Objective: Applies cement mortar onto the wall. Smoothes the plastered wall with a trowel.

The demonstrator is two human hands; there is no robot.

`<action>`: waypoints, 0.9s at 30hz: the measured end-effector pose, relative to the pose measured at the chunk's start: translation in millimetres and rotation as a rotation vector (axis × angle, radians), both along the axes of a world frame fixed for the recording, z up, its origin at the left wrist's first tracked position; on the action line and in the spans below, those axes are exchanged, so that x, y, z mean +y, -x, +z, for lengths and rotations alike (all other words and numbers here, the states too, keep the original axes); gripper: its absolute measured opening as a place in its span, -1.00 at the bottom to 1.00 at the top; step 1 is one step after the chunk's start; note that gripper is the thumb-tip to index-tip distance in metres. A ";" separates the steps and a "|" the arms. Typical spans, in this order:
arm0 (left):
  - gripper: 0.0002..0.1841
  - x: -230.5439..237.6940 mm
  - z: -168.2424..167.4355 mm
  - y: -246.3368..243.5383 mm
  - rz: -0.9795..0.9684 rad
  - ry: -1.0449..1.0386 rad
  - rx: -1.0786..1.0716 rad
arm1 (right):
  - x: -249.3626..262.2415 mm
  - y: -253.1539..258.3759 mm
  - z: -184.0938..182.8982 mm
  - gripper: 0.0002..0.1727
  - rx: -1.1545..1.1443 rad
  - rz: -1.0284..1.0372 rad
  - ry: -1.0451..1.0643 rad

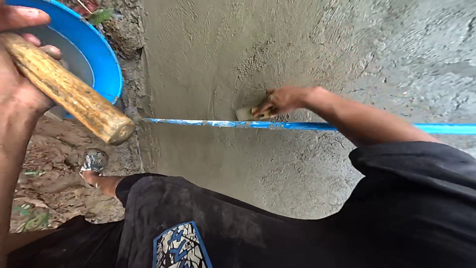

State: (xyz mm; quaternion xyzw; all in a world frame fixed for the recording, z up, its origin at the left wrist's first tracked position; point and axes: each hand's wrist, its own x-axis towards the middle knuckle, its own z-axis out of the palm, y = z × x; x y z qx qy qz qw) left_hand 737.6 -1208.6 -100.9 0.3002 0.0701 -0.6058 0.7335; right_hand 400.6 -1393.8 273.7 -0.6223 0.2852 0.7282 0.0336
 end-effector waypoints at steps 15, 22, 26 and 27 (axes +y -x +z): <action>-0.78 15.5 -9.8 2.6 0.025 -0.001 -0.004 | -86.9 -49.2 -28.7 -0.50 -0.215 0.076 0.242; -0.72 11.9 -18.4 8.9 0.044 -0.073 0.033 | -93.9 -55.5 8.5 -0.40 -0.518 0.107 0.516; -0.82 7.4 -19.3 13.3 0.067 -0.078 0.046 | -37.5 -34.9 -47.2 -0.36 -0.535 0.051 0.410; -0.79 7.7 -19.9 13.5 0.061 -0.074 0.026 | -25.9 -28.2 -68.3 -0.35 -0.516 0.022 0.378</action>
